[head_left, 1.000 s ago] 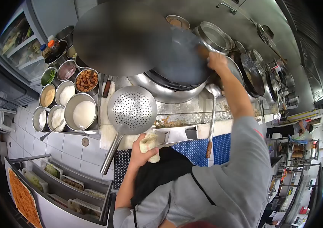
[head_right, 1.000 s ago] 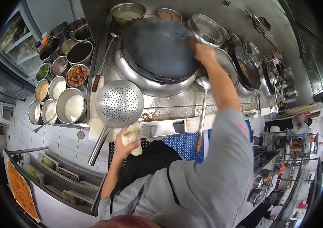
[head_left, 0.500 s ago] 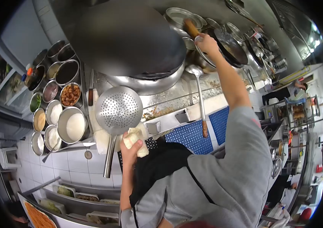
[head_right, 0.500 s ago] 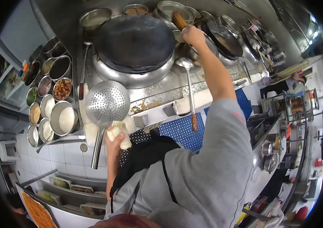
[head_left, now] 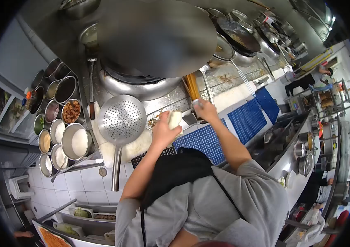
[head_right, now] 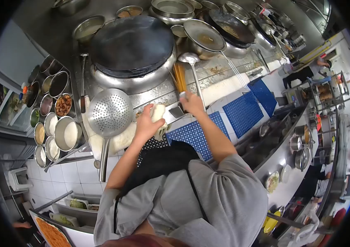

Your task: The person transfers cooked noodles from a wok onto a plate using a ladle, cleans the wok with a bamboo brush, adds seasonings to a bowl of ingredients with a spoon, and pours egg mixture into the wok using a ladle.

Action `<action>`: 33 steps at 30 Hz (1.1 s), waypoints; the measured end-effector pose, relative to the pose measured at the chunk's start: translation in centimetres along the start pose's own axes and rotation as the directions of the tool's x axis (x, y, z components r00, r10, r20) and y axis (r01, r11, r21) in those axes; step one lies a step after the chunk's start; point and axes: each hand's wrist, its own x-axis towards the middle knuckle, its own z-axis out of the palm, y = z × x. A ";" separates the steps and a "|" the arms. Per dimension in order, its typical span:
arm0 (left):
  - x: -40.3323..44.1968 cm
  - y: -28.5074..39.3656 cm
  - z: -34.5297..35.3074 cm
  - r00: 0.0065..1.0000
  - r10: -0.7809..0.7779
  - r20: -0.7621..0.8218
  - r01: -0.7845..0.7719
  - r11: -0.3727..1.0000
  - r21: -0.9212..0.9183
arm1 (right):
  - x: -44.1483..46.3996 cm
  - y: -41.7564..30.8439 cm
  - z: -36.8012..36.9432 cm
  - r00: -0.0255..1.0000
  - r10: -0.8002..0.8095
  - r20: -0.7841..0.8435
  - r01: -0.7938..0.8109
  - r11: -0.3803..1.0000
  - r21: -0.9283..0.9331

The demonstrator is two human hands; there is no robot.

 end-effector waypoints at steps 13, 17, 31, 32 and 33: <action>1.2 -1.6 6.8 0.982 0.116 -0.146 -0.001 0.787 0.616 | 19.6 30.9 -16.1 0.969 -0.205 -0.136 0.179 0.967 -0.180; -0.4 0.0 6.8 0.935 0.196 -0.296 0.019 0.805 0.593 | 16.7 21.2 -15.5 0.944 0.150 0.295 -0.192 0.974 0.120; -9.8 -7.4 2.0 0.954 0.076 0.292 -0.039 0.991 -0.129 | 8.0 0.9 -13.2 0.965 -0.215 0.147 -0.179 -0.136 0.974; -10.3 -8.8 1.5 0.938 0.048 0.344 -0.002 0.991 -0.132 | 7.4 -1.0 -12.9 0.980 -0.142 0.138 -0.158 -0.141 0.977; -10.7 -10.2 1.3 0.922 0.022 0.387 0.033 0.990 -0.136 | 7.0 -2.9 -12.9 0.989 -0.077 0.127 -0.137 -0.141 0.981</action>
